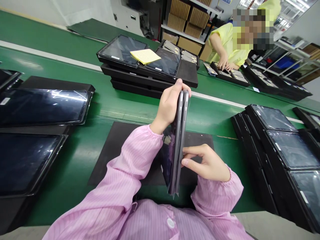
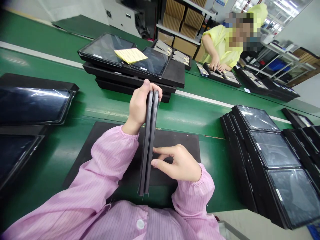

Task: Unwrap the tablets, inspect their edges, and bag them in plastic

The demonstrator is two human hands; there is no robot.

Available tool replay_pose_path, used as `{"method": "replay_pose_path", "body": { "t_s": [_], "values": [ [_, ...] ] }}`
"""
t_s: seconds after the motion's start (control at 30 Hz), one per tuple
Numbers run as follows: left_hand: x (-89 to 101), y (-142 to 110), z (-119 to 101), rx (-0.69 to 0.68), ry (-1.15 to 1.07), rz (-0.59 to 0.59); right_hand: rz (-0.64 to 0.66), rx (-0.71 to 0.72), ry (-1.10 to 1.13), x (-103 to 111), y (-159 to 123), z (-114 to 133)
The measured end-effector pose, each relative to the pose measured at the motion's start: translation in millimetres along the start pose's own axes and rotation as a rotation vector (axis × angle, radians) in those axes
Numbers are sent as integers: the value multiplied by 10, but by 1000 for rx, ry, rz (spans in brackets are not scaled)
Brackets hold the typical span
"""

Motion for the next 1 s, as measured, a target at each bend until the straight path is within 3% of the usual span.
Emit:
{"method": "replay_pose_path", "body": {
  "t_s": [0.5, 1.0],
  "values": [
    [-35, -21, -71, 34, 26, -22, 18, -25, -8, 21, -36, -16],
    [-149, -196, -325, -7, -27, 148, 62, 17, -25, -49, -105, 58]
  ]
}}
Point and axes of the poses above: each hand's wrist, its own y-axis towards the middle knuckle, its own x-axis out of the back of the hand, z = x × y, the point moved 3 cm from there along y, towards the middle knuckle, and after that the axes turned 6 degrees about z, right-handed, at the moved point
